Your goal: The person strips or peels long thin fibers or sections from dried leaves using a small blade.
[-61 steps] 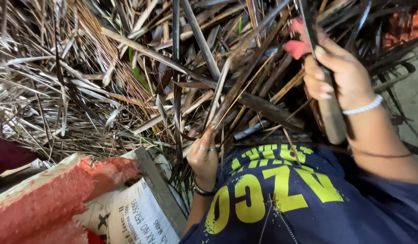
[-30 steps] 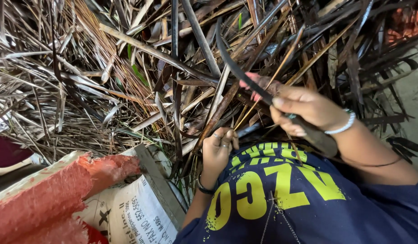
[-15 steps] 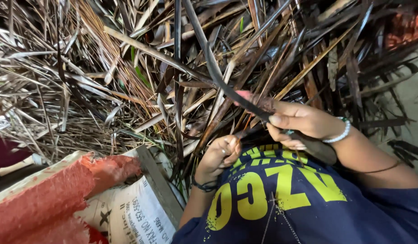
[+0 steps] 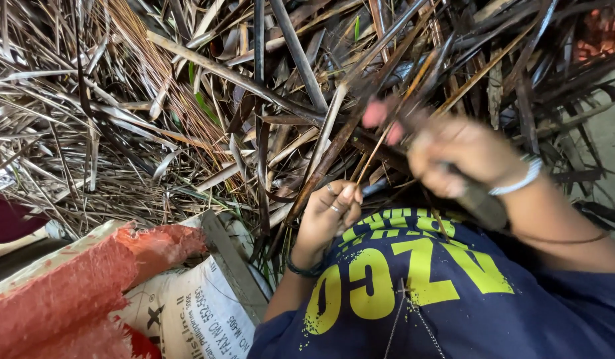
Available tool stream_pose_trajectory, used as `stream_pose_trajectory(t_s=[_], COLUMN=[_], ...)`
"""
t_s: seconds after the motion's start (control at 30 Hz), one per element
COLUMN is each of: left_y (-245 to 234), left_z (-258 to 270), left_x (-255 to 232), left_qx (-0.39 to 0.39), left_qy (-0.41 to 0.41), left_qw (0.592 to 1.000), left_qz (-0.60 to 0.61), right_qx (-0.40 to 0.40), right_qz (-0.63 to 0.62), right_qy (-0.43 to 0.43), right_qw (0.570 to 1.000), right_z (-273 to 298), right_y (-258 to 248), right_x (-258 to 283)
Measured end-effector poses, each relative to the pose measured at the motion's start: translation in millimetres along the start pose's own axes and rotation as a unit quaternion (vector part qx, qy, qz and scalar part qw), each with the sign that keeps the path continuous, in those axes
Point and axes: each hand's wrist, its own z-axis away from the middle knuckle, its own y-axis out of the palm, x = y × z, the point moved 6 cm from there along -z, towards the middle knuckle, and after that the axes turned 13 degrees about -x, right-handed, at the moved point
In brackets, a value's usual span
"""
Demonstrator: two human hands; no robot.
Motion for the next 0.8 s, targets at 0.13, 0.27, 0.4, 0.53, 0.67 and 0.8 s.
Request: stream_pose_trajectory(t_s=[0.13, 0.27, 0.4, 0.53, 0.67, 0.8], left_y=[-9, -5, 6, -3, -15, -30], left_z=[8, 9, 4, 10, 8, 4], left_x=[9, 7, 5, 12, 6, -72], left_qx=[0.032, 0.019, 0.045, 0.089, 0.049, -0.09], left_qy=[-0.082, -0.086, -0.094, -0.13, -0.109, 0.143], left_qw=[0.992, 0.992, 0.99, 0.977, 0.981, 0.892], left_qz=[0.091, 0.089, 0.098, 0.146, 0.152, -0.419], right_qx=[0.024, 0.022, 0.107, -0.052, -0.189, 0.398], right_qz=[-0.015, -0.019, 0.112, 0.539, -0.102, -0.256], right_qy=[-0.143, -0.083, 0.008, -0.296, 0.022, -0.021], right_qw=[0.989, 0.996, 0.988, 0.787, 0.976, 0.881], right_z=[10, 12, -1, 1, -14, -14], right_y=[-2, 14, 41, -4, -182, -216], right_x=[76, 46, -7, 37, 24, 53])
